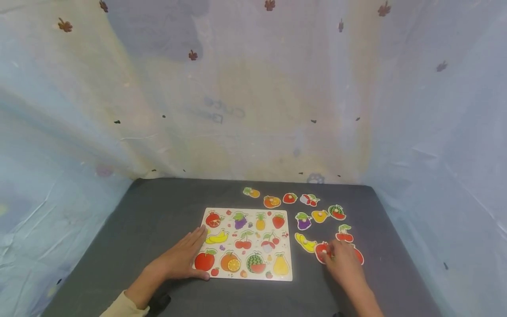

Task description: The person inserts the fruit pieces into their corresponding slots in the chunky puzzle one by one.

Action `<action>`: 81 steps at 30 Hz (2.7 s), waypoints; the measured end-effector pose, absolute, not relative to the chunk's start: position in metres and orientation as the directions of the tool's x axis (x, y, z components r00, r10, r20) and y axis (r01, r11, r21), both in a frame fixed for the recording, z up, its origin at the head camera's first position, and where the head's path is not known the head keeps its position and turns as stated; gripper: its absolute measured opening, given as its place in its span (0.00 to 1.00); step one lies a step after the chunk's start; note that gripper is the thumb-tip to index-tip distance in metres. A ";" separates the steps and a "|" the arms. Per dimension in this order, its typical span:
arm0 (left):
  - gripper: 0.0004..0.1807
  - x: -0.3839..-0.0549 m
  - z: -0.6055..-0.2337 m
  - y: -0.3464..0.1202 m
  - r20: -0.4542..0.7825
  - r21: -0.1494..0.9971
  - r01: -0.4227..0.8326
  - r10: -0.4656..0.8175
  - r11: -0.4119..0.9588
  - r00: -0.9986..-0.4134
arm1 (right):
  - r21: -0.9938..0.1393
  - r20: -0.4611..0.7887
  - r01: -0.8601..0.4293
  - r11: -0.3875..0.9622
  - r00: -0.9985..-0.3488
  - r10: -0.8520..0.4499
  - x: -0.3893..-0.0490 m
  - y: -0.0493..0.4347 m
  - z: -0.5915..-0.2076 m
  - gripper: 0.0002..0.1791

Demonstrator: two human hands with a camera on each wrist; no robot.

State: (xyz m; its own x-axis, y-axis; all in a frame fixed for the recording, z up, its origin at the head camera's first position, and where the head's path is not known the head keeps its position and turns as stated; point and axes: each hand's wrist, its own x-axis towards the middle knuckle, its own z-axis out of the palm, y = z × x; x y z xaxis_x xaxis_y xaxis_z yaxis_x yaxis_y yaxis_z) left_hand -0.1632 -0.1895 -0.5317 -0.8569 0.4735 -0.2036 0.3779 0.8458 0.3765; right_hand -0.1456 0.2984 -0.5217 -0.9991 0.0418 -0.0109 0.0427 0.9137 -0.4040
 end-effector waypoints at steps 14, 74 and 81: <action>0.77 -0.164 -0.535 -0.191 -0.191 0.407 0.379 0.483 0.831 -0.855 | -0.400 0.136 -0.103 0.911 -0.989 -0.053 -0.152 0.285 -0.518 0.13; 0.77 -0.163 -0.525 -0.179 -0.224 0.384 0.349 0.453 0.855 -0.863 | -0.427 0.304 -0.540 0.726 -0.841 -0.447 -0.232 0.107 -0.506 0.09; 0.77 -0.162 -0.524 -0.176 -0.250 0.354 0.322 0.421 0.878 -0.872 | -0.408 0.271 -0.543 0.734 -0.840 -0.471 -0.240 0.092 -0.505 0.10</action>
